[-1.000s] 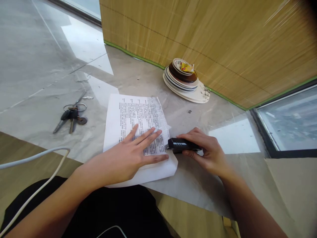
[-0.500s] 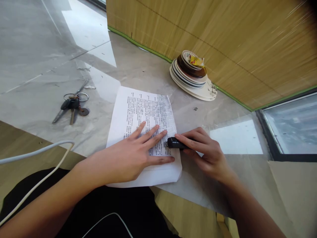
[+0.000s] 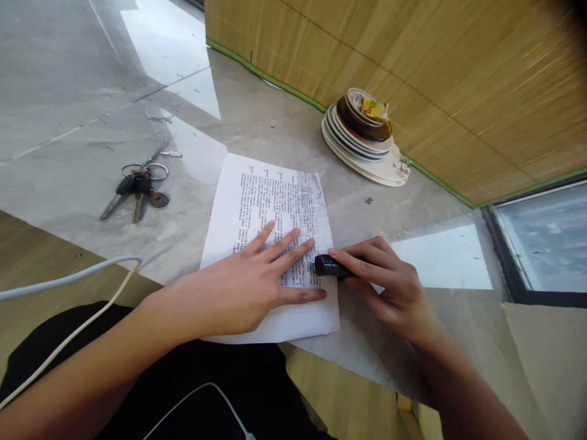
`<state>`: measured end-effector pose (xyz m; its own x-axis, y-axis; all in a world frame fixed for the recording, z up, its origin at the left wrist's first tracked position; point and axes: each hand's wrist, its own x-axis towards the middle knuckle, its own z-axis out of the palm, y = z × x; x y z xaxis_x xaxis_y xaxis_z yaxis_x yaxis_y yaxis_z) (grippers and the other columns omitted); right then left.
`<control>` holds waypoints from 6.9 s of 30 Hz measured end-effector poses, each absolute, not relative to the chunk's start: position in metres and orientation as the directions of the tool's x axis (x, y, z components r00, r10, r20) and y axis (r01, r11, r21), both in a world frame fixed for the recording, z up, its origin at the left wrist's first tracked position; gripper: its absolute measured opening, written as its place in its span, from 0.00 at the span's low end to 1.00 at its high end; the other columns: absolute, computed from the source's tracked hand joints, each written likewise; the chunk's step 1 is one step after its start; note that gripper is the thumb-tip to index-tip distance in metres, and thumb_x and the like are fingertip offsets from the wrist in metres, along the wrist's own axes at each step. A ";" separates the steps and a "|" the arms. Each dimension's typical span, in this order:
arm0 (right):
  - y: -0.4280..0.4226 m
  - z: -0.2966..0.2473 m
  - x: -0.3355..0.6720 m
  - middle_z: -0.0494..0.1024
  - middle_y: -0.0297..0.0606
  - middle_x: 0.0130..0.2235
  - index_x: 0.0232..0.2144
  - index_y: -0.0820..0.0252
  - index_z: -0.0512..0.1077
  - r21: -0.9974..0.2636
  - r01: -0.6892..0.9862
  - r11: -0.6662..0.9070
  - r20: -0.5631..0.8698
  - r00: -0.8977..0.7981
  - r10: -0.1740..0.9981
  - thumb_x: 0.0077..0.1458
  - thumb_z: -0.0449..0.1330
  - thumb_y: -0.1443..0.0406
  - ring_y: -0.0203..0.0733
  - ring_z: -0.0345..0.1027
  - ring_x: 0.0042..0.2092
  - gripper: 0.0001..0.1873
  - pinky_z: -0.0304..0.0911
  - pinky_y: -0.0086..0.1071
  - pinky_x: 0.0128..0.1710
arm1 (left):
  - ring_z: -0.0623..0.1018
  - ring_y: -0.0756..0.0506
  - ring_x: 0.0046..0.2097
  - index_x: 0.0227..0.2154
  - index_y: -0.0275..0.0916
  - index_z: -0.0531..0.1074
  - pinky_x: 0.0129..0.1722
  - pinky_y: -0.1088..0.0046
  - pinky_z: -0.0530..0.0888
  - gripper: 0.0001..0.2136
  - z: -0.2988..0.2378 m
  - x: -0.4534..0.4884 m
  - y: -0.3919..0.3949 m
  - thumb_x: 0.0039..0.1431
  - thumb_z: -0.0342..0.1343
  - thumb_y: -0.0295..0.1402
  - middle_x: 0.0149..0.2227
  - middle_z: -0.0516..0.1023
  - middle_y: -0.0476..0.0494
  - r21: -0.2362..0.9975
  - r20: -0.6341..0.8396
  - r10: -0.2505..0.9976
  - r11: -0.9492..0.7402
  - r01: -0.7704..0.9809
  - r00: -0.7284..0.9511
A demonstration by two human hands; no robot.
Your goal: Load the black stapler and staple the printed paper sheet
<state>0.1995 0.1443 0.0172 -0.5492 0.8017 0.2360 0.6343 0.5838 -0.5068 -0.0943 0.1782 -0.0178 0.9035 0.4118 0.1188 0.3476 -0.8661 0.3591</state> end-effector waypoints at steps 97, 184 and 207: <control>0.303 -0.037 0.119 0.54 0.62 0.74 0.71 0.73 0.57 -0.098 0.994 0.045 0.025 -0.042 0.999 0.73 0.45 0.61 0.58 0.47 0.76 0.31 0.47 0.53 0.73 | 0.76 0.37 0.54 0.51 0.41 0.74 0.50 0.51 0.76 0.18 0.033 -0.152 0.177 0.65 0.49 0.17 0.62 0.71 0.37 0.245 0.557 0.526 -0.843 0.479 0.643; 0.206 -0.001 0.189 0.84 0.36 0.54 0.55 0.45 0.80 -0.995 0.083 -0.059 -0.075 -0.199 0.977 0.56 0.70 0.57 0.51 0.76 0.58 0.23 0.55 0.55 0.70 | 0.67 0.27 0.68 0.70 0.36 0.55 0.65 0.45 0.66 0.46 -0.028 -0.118 0.197 0.56 0.68 0.50 0.69 0.65 0.26 0.424 0.240 0.848 -0.530 0.734 0.473; 0.157 0.016 0.149 0.84 0.31 0.54 0.53 0.51 0.79 0.369 0.592 0.717 0.597 -0.742 0.306 0.62 0.67 0.72 0.40 0.77 0.55 0.19 0.73 0.35 0.61 | 0.80 0.39 0.60 0.50 0.26 0.78 0.68 0.63 0.71 0.26 0.002 -0.108 0.191 0.48 0.49 0.11 0.55 0.82 0.32 0.582 -0.289 0.876 0.481 -0.655 0.386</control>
